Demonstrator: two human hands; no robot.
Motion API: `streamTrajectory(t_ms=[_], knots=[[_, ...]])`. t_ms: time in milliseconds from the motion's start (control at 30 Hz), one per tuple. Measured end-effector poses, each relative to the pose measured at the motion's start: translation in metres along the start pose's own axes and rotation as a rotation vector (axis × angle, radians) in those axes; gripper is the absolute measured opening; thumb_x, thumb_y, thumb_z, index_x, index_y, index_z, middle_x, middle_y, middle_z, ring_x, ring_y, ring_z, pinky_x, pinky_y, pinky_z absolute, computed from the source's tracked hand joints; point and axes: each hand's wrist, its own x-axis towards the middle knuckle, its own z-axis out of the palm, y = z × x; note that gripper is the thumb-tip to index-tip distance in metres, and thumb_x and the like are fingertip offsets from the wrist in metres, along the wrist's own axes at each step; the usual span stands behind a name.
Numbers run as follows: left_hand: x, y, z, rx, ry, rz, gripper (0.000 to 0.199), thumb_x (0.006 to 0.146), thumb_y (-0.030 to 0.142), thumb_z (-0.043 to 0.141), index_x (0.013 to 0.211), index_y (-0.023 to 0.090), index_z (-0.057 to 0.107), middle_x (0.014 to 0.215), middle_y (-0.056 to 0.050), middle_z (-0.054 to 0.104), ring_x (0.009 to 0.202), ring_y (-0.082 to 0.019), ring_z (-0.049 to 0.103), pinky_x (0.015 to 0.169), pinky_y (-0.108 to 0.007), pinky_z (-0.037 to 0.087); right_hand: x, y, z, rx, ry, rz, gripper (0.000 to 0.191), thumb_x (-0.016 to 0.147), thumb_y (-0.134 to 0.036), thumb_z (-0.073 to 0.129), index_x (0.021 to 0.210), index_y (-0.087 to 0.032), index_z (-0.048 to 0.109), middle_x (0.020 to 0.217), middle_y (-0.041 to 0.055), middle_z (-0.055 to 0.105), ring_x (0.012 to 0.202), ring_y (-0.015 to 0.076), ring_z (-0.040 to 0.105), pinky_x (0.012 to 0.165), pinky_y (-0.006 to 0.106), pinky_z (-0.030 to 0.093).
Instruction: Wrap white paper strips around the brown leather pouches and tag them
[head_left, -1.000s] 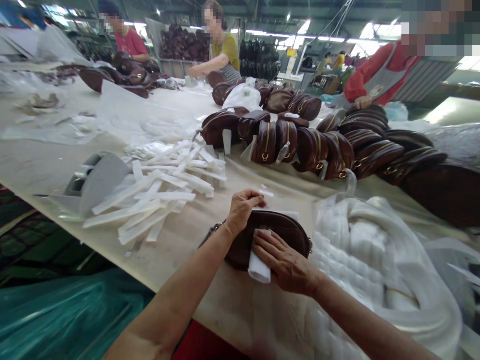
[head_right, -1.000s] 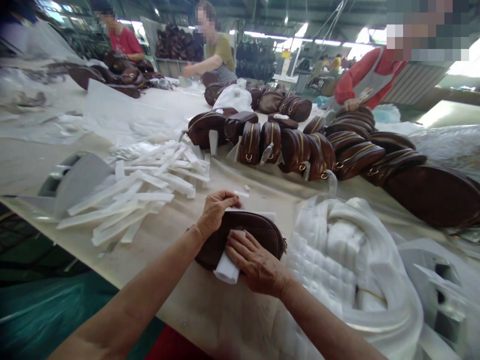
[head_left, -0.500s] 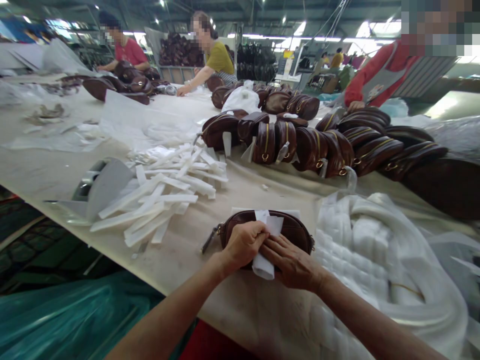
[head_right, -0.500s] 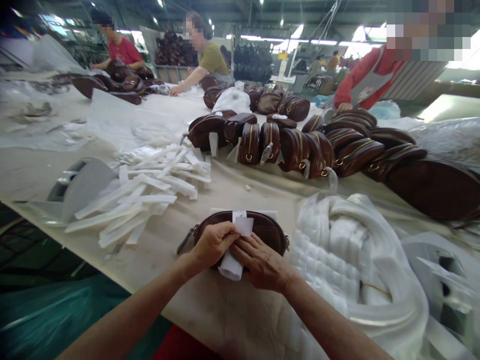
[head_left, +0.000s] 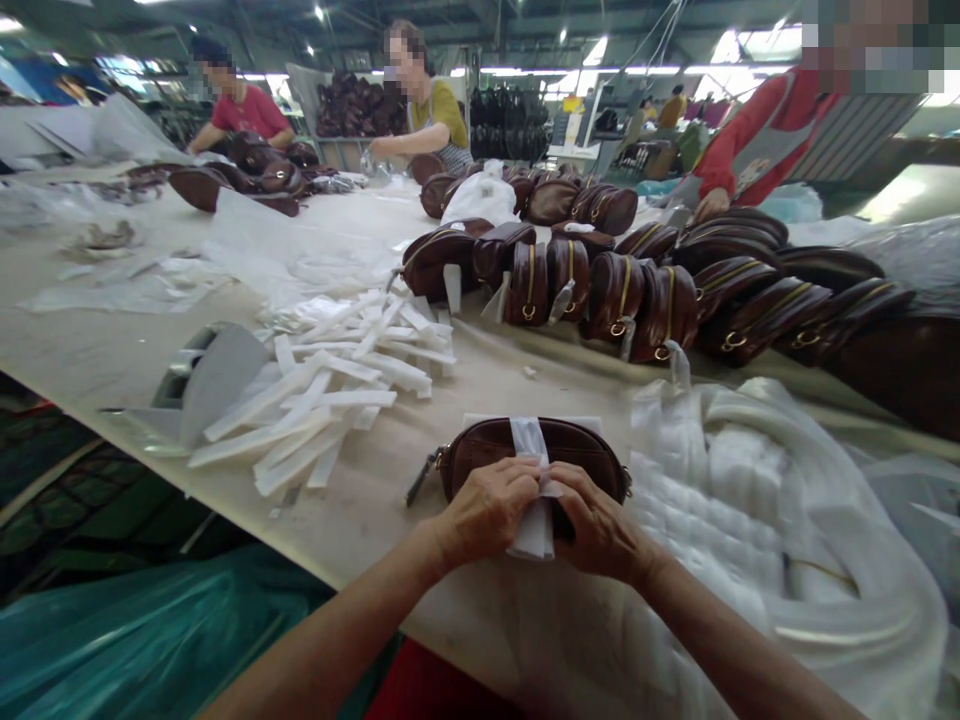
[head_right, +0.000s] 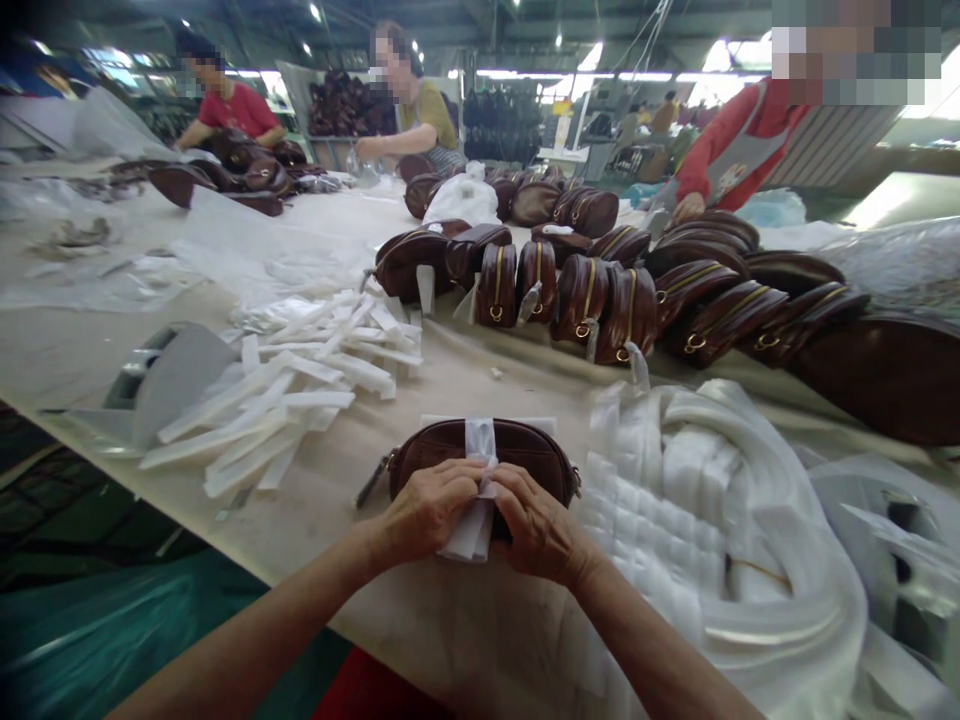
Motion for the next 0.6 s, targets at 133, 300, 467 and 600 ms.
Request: streamTrajectory(t_ms=[133, 300, 467, 600], knots=[[-0.001, 0.002, -0.005, 0.043, 0.002, 0.083, 0.021, 0.088, 0.008, 0.037, 0.086, 0.013, 0.057, 0.097, -0.010, 0.067, 0.103, -0.016, 0.060, 0.094, -0.028, 0.050, -0.002, -0.001, 0.000, 0.019, 0.046, 0.092, 0.058, 0.073, -0.012, 0.053, 0.128, -0.010, 0.035, 0.110, 0.0176, 0.051, 0.108, 0.0274, 0.052, 0.086, 0.043, 0.054], [0.001, 0.002, -0.008, 0.056, -0.085, 0.048, 0.024, 0.090, 0.013, 0.036, 0.078, 0.014, 0.056, 0.088, -0.009, 0.066, 0.091, -0.016, 0.063, 0.089, -0.027, 0.050, -0.002, 0.000, -0.002, -0.030, -0.011, 0.092, 0.067, 0.074, -0.013, 0.051, 0.137, -0.009, 0.030, 0.123, 0.0205, 0.047, 0.118, 0.0292, 0.047, 0.092, 0.044, 0.050], [0.003, 0.005, -0.015, -0.002, -0.199, 0.033, 0.024, 0.093, 0.020, 0.036, 0.090, 0.013, 0.059, 0.094, -0.009, 0.066, 0.097, -0.017, 0.061, 0.092, -0.028, 0.048, -0.002, 0.003, 0.000, -0.052, -0.029, 0.032, 0.060, 0.070, -0.012, 0.050, 0.130, -0.008, 0.042, 0.118, 0.0188, 0.052, 0.111, 0.0294, 0.050, 0.089, 0.046, 0.051], [-0.001, 0.011, -0.024, 0.028, -0.266, 0.077, 0.029, 0.095, 0.021, 0.033, 0.102, 0.012, 0.059, 0.108, -0.011, 0.064, 0.112, -0.018, 0.055, 0.103, -0.031, 0.041, -0.003, 0.003, 0.001, -0.060, -0.021, 0.013, 0.054, 0.072, -0.014, 0.050, 0.125, -0.010, 0.046, 0.114, 0.0171, 0.056, 0.107, 0.0287, 0.052, 0.087, 0.046, 0.051]])
